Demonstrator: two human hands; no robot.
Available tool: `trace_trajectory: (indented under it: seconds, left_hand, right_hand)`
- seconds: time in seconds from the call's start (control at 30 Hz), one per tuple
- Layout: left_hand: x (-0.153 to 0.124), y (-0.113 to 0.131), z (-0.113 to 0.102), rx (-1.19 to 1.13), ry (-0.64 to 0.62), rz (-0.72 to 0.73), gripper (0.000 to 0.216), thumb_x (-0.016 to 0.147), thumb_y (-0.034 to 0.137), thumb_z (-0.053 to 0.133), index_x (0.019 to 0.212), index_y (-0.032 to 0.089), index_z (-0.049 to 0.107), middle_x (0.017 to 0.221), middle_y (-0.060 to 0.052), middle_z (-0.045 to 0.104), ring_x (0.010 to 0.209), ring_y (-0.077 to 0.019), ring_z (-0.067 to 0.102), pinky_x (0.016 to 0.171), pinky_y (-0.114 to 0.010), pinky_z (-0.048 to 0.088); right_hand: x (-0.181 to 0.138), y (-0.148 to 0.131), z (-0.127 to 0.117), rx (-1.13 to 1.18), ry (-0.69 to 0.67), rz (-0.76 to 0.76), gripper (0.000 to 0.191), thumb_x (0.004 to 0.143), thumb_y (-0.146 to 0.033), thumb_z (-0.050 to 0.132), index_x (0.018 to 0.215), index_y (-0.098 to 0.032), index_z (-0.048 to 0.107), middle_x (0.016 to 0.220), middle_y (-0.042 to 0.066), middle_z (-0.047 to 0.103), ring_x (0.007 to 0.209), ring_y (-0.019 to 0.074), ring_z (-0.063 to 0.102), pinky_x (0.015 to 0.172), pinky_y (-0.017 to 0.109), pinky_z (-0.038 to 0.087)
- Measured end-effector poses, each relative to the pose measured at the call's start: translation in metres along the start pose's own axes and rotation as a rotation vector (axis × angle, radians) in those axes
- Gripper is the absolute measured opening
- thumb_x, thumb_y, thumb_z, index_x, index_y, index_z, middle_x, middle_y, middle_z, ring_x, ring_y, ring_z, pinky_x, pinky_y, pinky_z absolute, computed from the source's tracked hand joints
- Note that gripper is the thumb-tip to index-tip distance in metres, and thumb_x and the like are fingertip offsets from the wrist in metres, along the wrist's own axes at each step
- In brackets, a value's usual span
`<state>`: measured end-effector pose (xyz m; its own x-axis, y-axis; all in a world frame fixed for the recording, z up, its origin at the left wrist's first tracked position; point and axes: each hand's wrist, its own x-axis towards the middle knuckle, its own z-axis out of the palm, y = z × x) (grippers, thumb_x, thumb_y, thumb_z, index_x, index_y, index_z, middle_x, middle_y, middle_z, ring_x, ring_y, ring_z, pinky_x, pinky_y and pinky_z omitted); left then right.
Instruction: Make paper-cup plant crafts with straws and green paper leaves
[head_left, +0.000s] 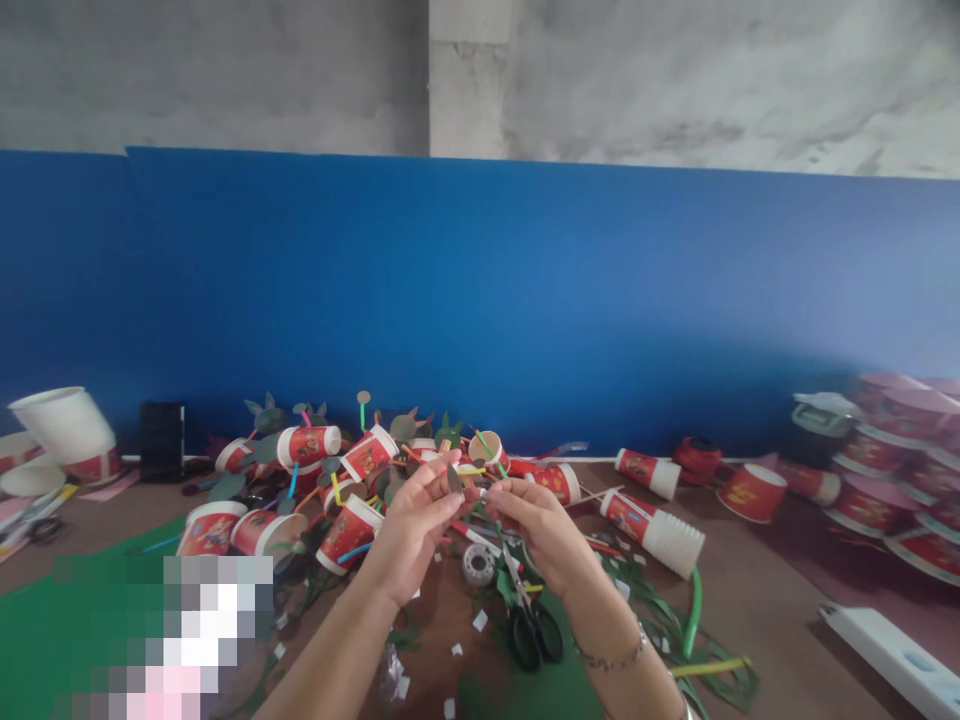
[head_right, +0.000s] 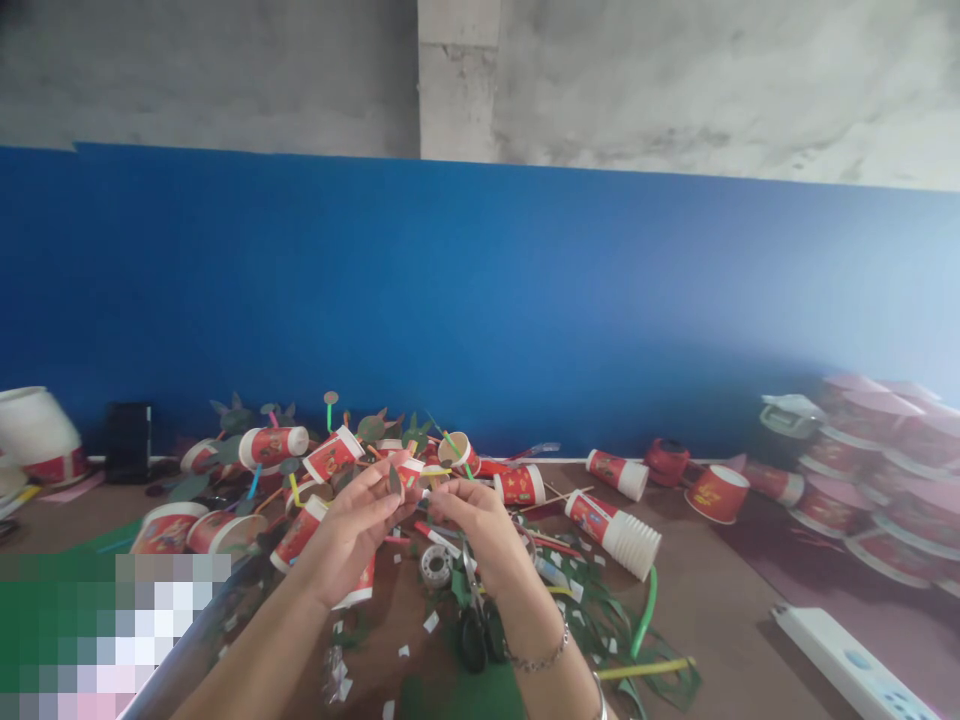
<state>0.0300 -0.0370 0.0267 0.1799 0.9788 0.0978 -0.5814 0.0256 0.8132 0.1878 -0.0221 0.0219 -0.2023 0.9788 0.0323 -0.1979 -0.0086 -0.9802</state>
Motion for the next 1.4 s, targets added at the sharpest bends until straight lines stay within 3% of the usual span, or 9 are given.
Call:
trace_trajectory:
  seconds: [0.27,0.37,0.5,0.63,0.77,0.9,1.4]
  left_hand:
    - [0.005,-0.005,-0.004,0.044,0.009,-0.002,0.049,0.069,0.019,0.072,0.116,0.020,0.057,0.089,-0.002,0.067,0.092,-0.0184,0.063,0.086,-0.031,0.045]
    - [0.009,-0.005,-0.008,0.199,0.109,0.027,0.042,0.065,0.022,0.074,0.105,0.015,0.062,0.082,-0.003,0.069,0.086,-0.0192,0.064,0.084,-0.031,0.045]
    - [0.013,-0.007,-0.013,0.433,0.180,0.037,0.030,0.064,0.029,0.074,0.088,0.013,0.068,0.081,-0.005,0.071,0.078,-0.0187,0.064,0.074,-0.029,0.047]
    - [0.011,-0.011,-0.014,0.538,0.141,0.024,0.024,0.067,0.027,0.071,0.087,0.014,0.069,0.076,-0.004,0.071,0.070,-0.0177,0.063,0.066,-0.027,0.048]
    - [0.008,-0.012,-0.012,0.569,0.075,0.037,0.020,0.068,0.024,0.069,0.085,0.014,0.070,0.074,-0.004,0.071,0.073,-0.0191,0.065,0.069,-0.028,0.048]
    - [0.007,-0.012,-0.011,0.626,0.093,0.039,0.022,0.068,0.024,0.069,0.087,0.014,0.071,0.075,-0.005,0.072,0.075,-0.0212,0.065,0.070,-0.030,0.049]
    - [0.006,-0.011,-0.007,0.626,0.040,-0.005,0.023,0.068,0.023,0.069,0.088,0.015,0.072,0.077,-0.006,0.072,0.074,-0.0215,0.065,0.072,-0.033,0.049]
  right_hand:
    - [-0.001,-0.003,0.005,-0.081,0.102,-0.080,0.023,0.062,-0.035,0.068,0.055,-0.016,0.057,0.052,-0.002,0.053,0.052,0.0096,0.042,0.052,0.023,0.031]
    - [-0.004,-0.009,0.005,-0.131,0.113,-0.099,0.023,0.060,-0.036,0.068,0.056,-0.016,0.056,0.051,-0.002,0.052,0.050,0.0095,0.039,0.049,0.023,0.028]
    - [-0.007,-0.012,0.003,-0.237,0.024,-0.096,0.020,0.063,-0.033,0.066,0.059,-0.016,0.056,0.052,-0.003,0.048,0.049,0.0086,0.037,0.047,0.022,0.026]
    - [-0.006,-0.007,0.001,-0.375,-0.040,-0.100,0.014,0.068,-0.027,0.060,0.060,-0.017,0.056,0.052,-0.004,0.047,0.049,0.0081,0.035,0.047,0.022,0.025]
    - [-0.003,-0.002,0.000,-0.461,-0.052,-0.116,0.012,0.068,-0.025,0.059,0.059,-0.016,0.058,0.053,-0.004,0.051,0.050,0.0089,0.039,0.049,0.022,0.028]
    - [-0.002,-0.001,-0.002,-0.483,-0.069,-0.104,0.011,0.068,-0.023,0.058,0.060,-0.016,0.059,0.054,-0.003,0.052,0.051,0.0092,0.041,0.049,0.022,0.030]
    - [0.000,0.006,-0.001,-0.645,0.020,-0.158,0.009,0.067,-0.020,0.055,0.059,-0.016,0.057,0.055,-0.002,0.054,0.053,0.0109,0.044,0.050,0.022,0.032]
